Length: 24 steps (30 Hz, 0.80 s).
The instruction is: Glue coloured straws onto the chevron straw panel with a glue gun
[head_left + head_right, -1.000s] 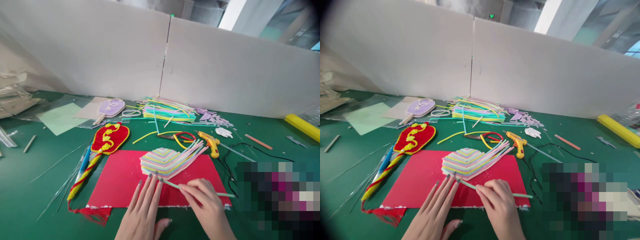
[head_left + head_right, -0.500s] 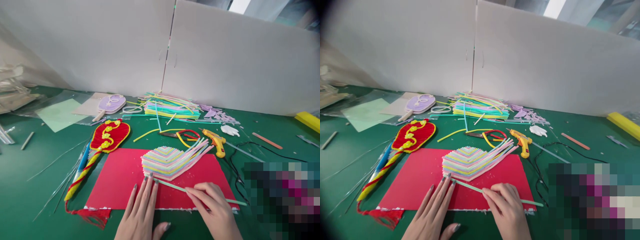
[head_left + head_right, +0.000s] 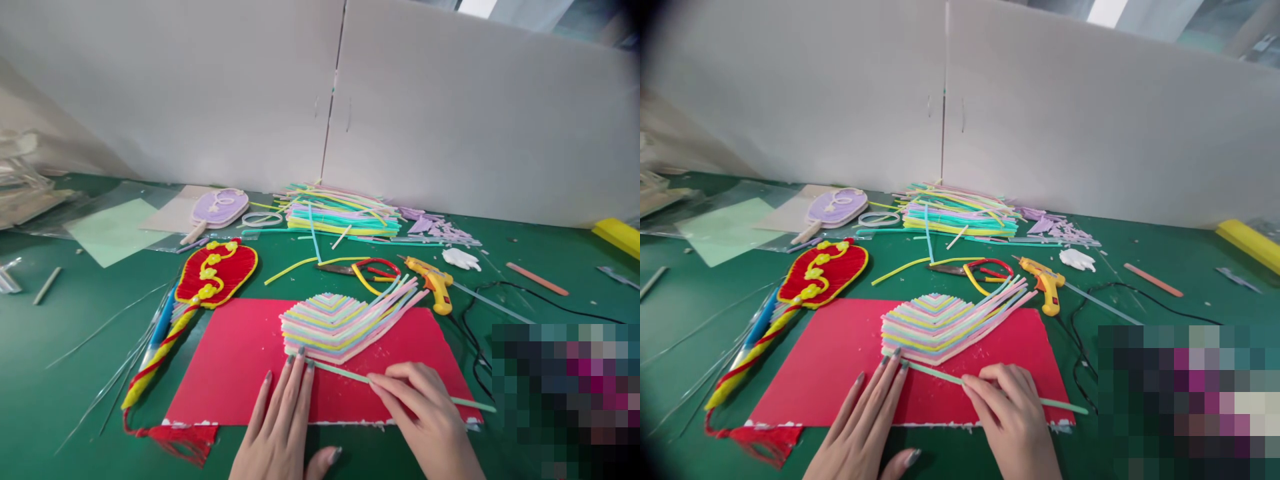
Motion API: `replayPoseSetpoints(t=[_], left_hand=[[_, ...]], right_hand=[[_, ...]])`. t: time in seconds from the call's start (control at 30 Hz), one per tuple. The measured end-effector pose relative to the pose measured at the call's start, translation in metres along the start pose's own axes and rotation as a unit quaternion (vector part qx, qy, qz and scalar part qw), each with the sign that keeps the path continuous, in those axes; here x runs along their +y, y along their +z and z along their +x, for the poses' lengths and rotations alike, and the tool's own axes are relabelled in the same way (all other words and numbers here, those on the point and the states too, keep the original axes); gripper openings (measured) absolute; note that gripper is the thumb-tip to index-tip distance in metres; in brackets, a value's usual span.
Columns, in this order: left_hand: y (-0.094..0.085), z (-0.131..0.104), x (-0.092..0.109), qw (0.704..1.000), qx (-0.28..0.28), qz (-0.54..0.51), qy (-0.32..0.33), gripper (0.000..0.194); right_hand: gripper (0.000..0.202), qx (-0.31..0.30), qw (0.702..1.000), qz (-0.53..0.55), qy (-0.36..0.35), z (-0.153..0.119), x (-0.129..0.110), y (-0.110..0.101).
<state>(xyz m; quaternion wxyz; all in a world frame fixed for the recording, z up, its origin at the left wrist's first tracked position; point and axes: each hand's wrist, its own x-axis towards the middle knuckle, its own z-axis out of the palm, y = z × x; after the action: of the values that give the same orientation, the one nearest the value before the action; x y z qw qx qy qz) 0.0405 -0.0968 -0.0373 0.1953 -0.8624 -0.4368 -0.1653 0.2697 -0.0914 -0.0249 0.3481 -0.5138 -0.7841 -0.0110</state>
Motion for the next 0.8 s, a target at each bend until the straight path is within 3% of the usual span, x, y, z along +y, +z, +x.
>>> replayPoseSetpoints(t=[0.53, 0.8], left_hand=[[0.004, 0.001, -0.002, 1.000, -0.001, -0.006, 0.002, 0.070], [0.005, 0.003, -0.001, 1.000, 0.008, -0.007, 0.004, 0.070]], right_hand=[[0.013, -0.029, 0.999, -0.013, 0.022, 0.001, 0.005, 0.000], [0.011, -0.026, 0.999, 0.011, 0.023, 0.016, -0.010, 0.010]])
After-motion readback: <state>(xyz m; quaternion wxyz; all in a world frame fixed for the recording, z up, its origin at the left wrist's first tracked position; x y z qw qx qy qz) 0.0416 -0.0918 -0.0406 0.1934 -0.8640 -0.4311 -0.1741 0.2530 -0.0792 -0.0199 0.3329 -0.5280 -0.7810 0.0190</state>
